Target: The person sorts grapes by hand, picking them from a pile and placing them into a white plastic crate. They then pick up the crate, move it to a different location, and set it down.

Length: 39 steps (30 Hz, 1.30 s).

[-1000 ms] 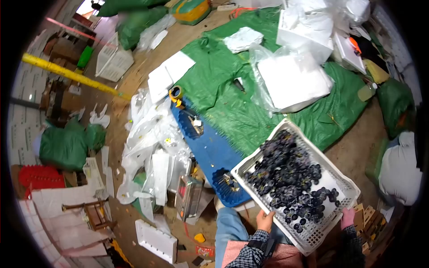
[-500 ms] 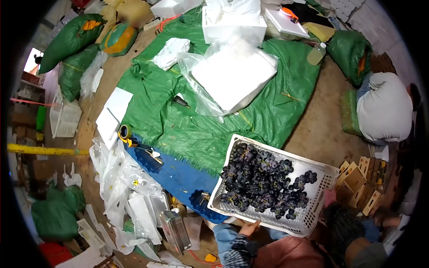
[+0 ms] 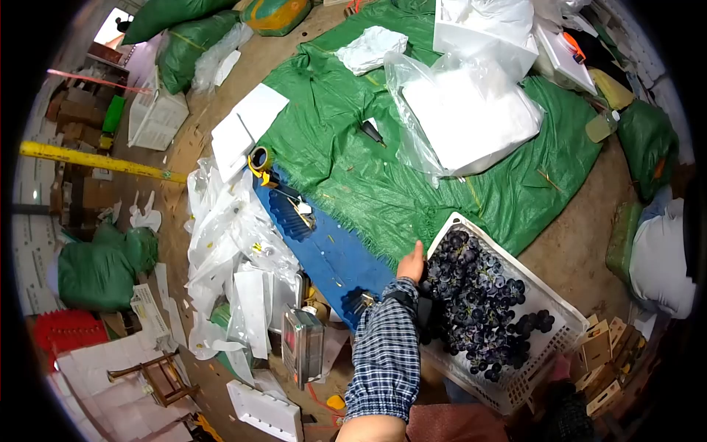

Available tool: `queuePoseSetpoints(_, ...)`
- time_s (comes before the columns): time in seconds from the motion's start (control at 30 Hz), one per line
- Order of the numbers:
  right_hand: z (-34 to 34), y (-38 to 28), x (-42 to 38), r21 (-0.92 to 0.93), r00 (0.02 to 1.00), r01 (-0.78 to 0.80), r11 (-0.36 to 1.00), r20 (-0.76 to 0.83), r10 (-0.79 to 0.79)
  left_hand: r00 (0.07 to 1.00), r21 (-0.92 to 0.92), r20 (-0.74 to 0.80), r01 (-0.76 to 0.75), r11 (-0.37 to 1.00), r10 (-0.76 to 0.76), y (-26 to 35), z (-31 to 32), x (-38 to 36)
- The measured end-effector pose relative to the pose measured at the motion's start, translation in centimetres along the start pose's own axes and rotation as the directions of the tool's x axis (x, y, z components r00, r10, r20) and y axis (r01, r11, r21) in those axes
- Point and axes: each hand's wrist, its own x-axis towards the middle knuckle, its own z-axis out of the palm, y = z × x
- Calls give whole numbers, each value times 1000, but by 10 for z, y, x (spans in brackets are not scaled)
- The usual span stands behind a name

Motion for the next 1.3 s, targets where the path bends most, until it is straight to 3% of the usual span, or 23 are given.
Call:
queuePoseSetpoints(0.03, -2, 2, 5, -2, 1000, 0, 1000, -1, 0, 992, 113, -104, -54, 992, 66, 7, 3, -10)
queuePoseSetpoints(0.1, -7, 2, 3, -60, 995, -102, 993, -28, 101, 993, 105, -113, -31, 994, 43, 11, 5, -21)
queuePoseSetpoints(0.17, -5, 8, -4, -17, 997, -50, 999, -54, 49, 996, 164, -89, -9, 986, 24, 13, 4, -29)
queuePoseSetpoints(0.37, 21, -30, -32, 88, 995, 99, 991, -31, -97, 994, -85, -97, 42, 995, -51, -15, 1, -52)
queuePoseSetpoints(0.43, 40, -76, -67, 139, 960, 255, 957, 80, -267, 993, -220, -111, 24, 975, -50, -26, -12, -96)
queuePoseSetpoints(0.5, 13, -100, -53, -79, 920, 392, 917, 53, -389, 986, -261, -166, -42, 964, -2, -23, -22, -164)
queuePoseSetpoints(0.57, 34, -178, -99, -213, 883, 470, 857, 89, -462, 963, -408, -261, -174, 896, 69, -24, -25, -232)
queuePoseSetpoints(0.63, -23, -197, -72, -633, 697, 570, 524, 35, -716, 941, -559, -337, -228, 797, 33, -26, -23, -300)
queuePoseSetpoints(0.7, -42, -253, -95, -667, 618, 618, 416, 86, -781, 881, -508, -465, -351, 787, 93, -11, -27, -378)
queuePoseSetpoints(0.73, -43, -288, -109, -696, 553, 643, 319, 135, -822, 898, -497, -430, -321, 806, 92, -20, -29, -410)
queuePoseSetpoints(0.77, -63, -310, -100, -566, 559, 708, 423, 83, -825, 908, -487, -410, -293, 823, 81, -25, -32, -445)
queuePoseSetpoints(0.8, -28, -368, -172, -474, 841, 514, 715, 113, -529, 896, -480, -436, -315, 819, 89, 4, -48, -494)
queuePoseSetpoints(0.83, -39, -381, -157, -671, 755, 545, 502, 135, -641, 891, -465, -443, -322, 824, 99, 7, -55, -523)
queuePoseSetpoints(0.87, -32, -397, -159, -489, 637, 708, 509, 134, -759, 875, -467, -465, -368, 804, 131, 15, -69, -555)
queuePoseSetpoints(0.9, -29, -421, -163, -499, 644, 720, 482, 221, -733, 858, -467, -489, -410, 783, 157, 15, -74, -589)
queuePoseSetpoints(0.97, 6, -439, -182, -311, 493, 866, 391, 404, -770, 773, -508, -605, -561, 654, 192, -23, -65, -605)
queuePoseSetpoints(1.0, 6, -453, -189, -570, 517, 798, 196, 479, -710, 718, -496, -670, -621, 607, 188, -35, -64, -616)
queuePoseSetpoints(1.03, 41, -440, -245, -429, 543, 832, 352, 500, -674, 691, -450, -709, -598, 663, 142, -44, -67, -636)
queuePoseSetpoints(1.1, 55, -475, -190, -415, 421, 893, 173, 637, -646, 713, -540, -701, -524, 659, -7, -25, -68, -671)
queuePoseSetpoints(1.17, 91, -484, -213, -535, 406, 845, -13, 656, -636, 752, -620, -643, -400, 675, -145, -34, -75, -702)
queuePoseSetpoints(1.2, 101, -490, -235, -523, 389, 849, -74, 715, -582, 709, -599, -687, -430, 675, -158, -47, -76, -719)
queuePoseSetpoints(1.23, 112, -486, -269, -483, 416, 875, 43, 702, -578, 672, -579, -722, -456, 676, -165, -67, -82, -736)
queuePoseSetpoints(1.3, 138, -451, -356, -436, 346, 899, -35, 760, -551, 656, -397, -754, -430, 811, -21, -144, -105, -768)
